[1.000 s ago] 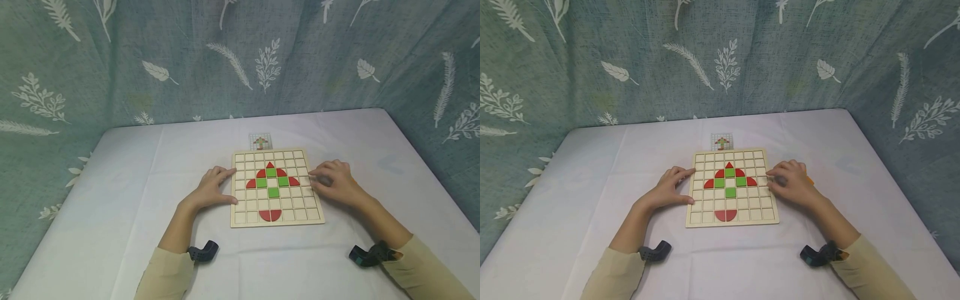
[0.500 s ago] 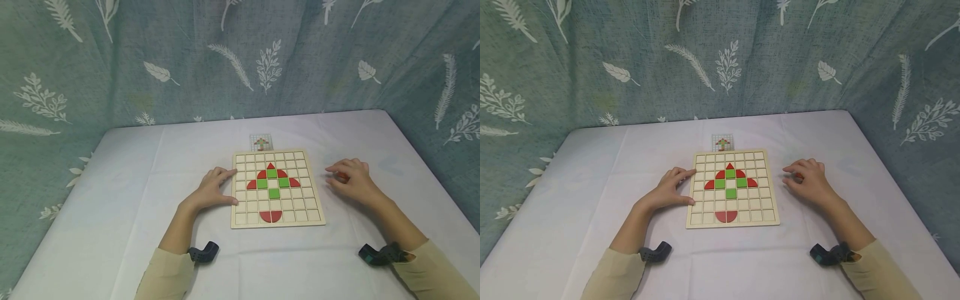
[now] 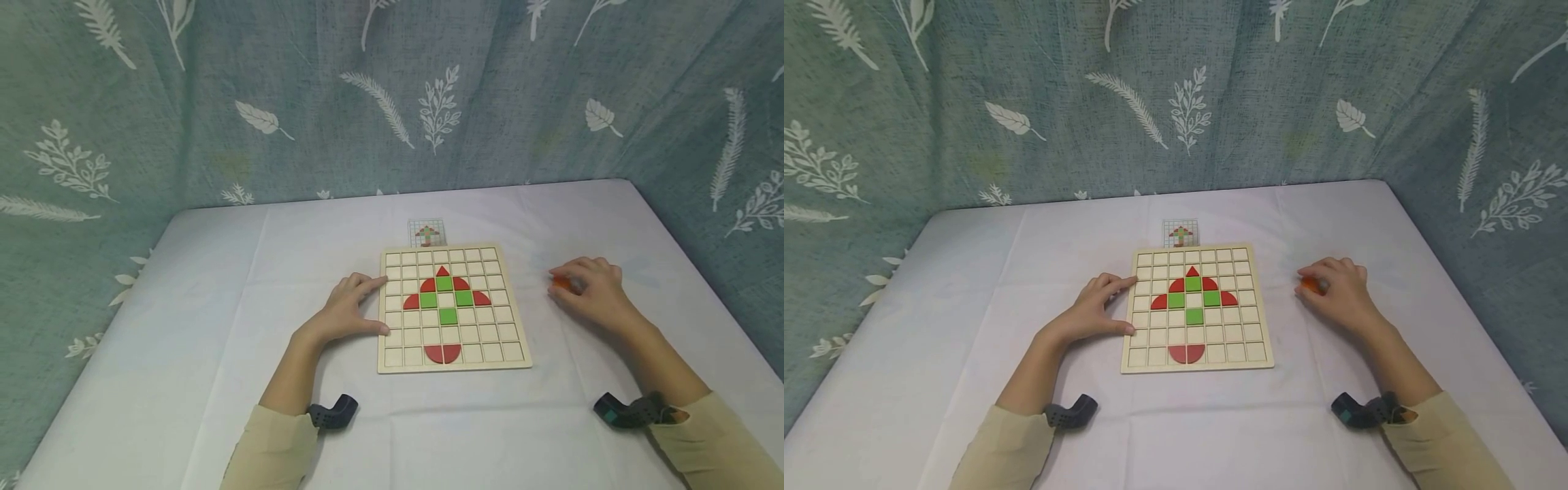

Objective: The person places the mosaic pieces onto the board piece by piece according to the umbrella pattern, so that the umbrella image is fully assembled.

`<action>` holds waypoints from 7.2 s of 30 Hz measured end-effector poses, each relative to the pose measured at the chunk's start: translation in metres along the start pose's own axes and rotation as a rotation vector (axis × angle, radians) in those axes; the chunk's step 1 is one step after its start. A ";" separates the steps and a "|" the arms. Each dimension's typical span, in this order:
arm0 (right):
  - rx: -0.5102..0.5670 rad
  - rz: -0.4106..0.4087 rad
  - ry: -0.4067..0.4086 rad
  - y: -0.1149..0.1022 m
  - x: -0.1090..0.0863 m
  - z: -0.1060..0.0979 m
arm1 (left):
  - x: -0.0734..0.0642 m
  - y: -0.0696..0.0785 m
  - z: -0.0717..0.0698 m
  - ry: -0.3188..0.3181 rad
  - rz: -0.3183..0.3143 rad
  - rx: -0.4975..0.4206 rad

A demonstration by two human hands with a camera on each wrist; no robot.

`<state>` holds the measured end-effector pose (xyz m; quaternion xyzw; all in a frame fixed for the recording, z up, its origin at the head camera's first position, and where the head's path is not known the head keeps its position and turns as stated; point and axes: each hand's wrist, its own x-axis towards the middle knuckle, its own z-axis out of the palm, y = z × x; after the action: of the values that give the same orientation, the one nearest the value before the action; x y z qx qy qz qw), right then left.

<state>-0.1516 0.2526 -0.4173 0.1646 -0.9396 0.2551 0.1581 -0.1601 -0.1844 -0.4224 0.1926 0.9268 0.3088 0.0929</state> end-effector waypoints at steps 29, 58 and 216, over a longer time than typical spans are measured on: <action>0.006 0.112 -0.049 -0.003 0.005 -0.001 | 0.000 0.000 0.000 -0.010 -0.016 0.012; 0.047 -0.109 0.057 -0.039 0.023 0.012 | -0.001 0.000 -0.001 -0.009 -0.009 0.003; 0.102 -0.186 0.006 -0.045 0.006 0.029 | -0.002 0.001 -0.004 0.003 0.003 0.005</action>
<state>-0.1455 0.1989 -0.4198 0.2581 -0.9057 0.2872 0.1752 -0.1589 -0.1864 -0.4189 0.1940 0.9274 0.3068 0.0906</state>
